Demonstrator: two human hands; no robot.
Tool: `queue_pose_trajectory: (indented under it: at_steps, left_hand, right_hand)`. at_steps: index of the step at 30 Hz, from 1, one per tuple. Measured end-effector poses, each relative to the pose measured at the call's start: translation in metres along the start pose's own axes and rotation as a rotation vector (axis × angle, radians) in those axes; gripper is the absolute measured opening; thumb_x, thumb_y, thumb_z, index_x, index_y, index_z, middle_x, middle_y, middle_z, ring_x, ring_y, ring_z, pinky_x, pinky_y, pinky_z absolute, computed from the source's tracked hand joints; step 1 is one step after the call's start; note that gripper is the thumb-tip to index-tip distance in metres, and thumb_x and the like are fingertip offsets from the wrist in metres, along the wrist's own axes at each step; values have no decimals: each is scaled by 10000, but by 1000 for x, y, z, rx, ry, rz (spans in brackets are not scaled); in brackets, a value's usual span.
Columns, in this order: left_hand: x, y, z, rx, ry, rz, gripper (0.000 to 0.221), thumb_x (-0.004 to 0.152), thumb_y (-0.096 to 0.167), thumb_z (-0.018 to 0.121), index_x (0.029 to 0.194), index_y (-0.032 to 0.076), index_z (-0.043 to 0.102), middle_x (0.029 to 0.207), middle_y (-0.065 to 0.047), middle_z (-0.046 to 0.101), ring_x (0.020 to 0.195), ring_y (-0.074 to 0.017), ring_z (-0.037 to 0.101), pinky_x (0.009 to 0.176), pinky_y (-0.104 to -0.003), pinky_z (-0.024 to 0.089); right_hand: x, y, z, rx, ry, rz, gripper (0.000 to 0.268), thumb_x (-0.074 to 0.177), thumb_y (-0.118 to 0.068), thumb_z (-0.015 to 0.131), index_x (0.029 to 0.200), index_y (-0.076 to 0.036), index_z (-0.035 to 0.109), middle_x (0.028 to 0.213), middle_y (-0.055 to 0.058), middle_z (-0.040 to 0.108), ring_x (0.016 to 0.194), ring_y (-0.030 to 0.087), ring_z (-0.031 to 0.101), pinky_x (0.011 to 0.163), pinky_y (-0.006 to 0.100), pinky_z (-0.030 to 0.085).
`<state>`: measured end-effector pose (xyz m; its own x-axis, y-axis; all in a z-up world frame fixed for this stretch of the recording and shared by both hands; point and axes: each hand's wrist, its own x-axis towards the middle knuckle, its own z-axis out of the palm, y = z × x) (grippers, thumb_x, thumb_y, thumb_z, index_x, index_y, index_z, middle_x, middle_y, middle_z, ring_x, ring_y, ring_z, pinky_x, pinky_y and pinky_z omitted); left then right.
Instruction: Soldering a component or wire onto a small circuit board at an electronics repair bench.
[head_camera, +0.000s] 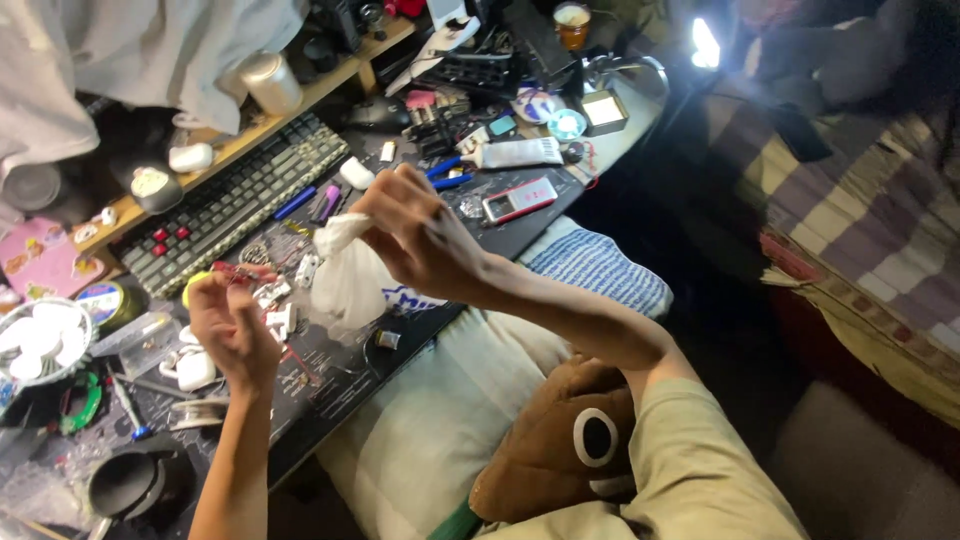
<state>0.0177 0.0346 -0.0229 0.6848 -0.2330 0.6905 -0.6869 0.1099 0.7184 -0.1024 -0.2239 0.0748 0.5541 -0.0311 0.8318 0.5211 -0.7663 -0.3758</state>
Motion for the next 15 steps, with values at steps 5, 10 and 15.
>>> queue_pose_trajectory:
  at_steps: [5,10,15]
  left_hand:
    - [-9,-3,-7,35,26,-191,23,1170,112,544,1150,101,542,1082,-146,726,679,-89,436,671,-267,420]
    - [-21,-30,-20,59,5,-193,95,1129,109,528,1221,86,521,1102,-150,639,987,-280,697,919,-370,489]
    - [-30,-58,-24,102,-59,-56,116,1194,-43,517,1309,-54,530,1213,-253,632,996,-388,710,964,-454,559]
  right_hand:
    - [22,-26,-98,-59,35,-91,155,1123,-157,670,1133,-3,649,1071,159,666,987,350,612,886,479,514]
    - [-8,-26,-224,-76,48,195,315,1148,-325,582,1043,-28,598,999,128,587,933,277,583,853,403,456]
    - [-81,-10,-359,-353,65,375,404,1158,-383,593,1035,-1,648,963,124,648,901,270,626,823,391,454]
